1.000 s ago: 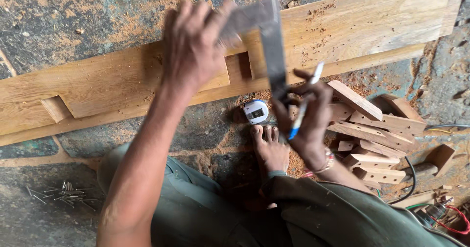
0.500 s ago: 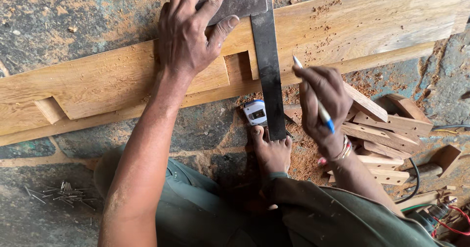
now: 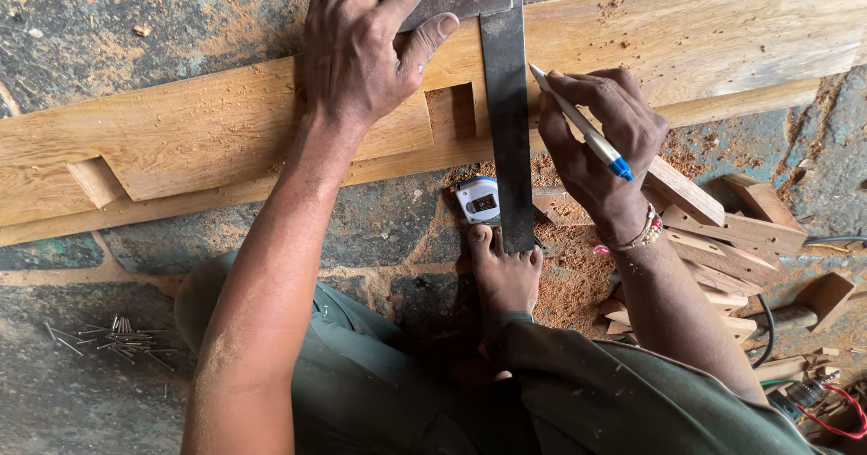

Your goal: The person measures and marks a wooden plank using a tape measure, a square ruler, and a pen. They align the tools to draw straight lines and transfer measurements onto the wood surface.

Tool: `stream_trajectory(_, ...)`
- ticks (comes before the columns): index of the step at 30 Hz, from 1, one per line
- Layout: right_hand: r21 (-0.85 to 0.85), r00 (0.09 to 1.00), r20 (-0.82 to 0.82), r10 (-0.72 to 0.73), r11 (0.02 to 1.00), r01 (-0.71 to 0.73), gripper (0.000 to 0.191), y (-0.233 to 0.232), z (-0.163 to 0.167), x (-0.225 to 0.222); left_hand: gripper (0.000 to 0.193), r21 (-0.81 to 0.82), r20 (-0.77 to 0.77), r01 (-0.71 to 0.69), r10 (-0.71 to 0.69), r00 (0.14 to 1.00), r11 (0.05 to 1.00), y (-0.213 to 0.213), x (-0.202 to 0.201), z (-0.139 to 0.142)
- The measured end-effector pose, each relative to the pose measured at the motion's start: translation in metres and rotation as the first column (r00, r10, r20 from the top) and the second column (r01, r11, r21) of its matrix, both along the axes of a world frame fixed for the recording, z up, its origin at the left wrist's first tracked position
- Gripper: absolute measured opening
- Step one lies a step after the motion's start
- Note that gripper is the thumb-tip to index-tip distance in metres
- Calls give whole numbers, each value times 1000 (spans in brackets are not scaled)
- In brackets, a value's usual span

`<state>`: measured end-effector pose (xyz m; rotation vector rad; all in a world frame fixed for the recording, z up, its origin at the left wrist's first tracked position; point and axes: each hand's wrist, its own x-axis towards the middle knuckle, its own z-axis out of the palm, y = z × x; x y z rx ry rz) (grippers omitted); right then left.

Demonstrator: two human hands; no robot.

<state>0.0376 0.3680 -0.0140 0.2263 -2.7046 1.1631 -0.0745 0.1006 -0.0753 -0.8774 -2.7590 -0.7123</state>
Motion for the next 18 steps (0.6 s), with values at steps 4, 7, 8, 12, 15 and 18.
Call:
stream_trajectory(4,12,1000,7,-2,1000,2,9,0,-1,0,50,-5,-8,1,-1,1000,1000,0,-1,0)
stream_trajectory(7,44,999,-27,27,999,-25,7,1,-6,-2,50,-6,-13,2,-2,1000,1000,0,0,0)
stream_trajectory(8,33,999,-33,33,999,-32,8,2,-9,-4,50,-5,-17,2,-2,1000,1000,0,0,0)
stream_trajectory(12,28,998,-24,51,998,-50,7,6,-16,-8,50,-7,12,-4,5,1000,1000,1,0,2)
stream_trajectory(15,32,998,-25,54,998,-53,4,5,-14,-3,49,3,-8,-10,10,1000,1000,1,1,3)
stream_trajectory(18,67,999,-27,41,997,-39,6,3,-12,7,48,31,3,-9,9,1000,999,2,1,4)
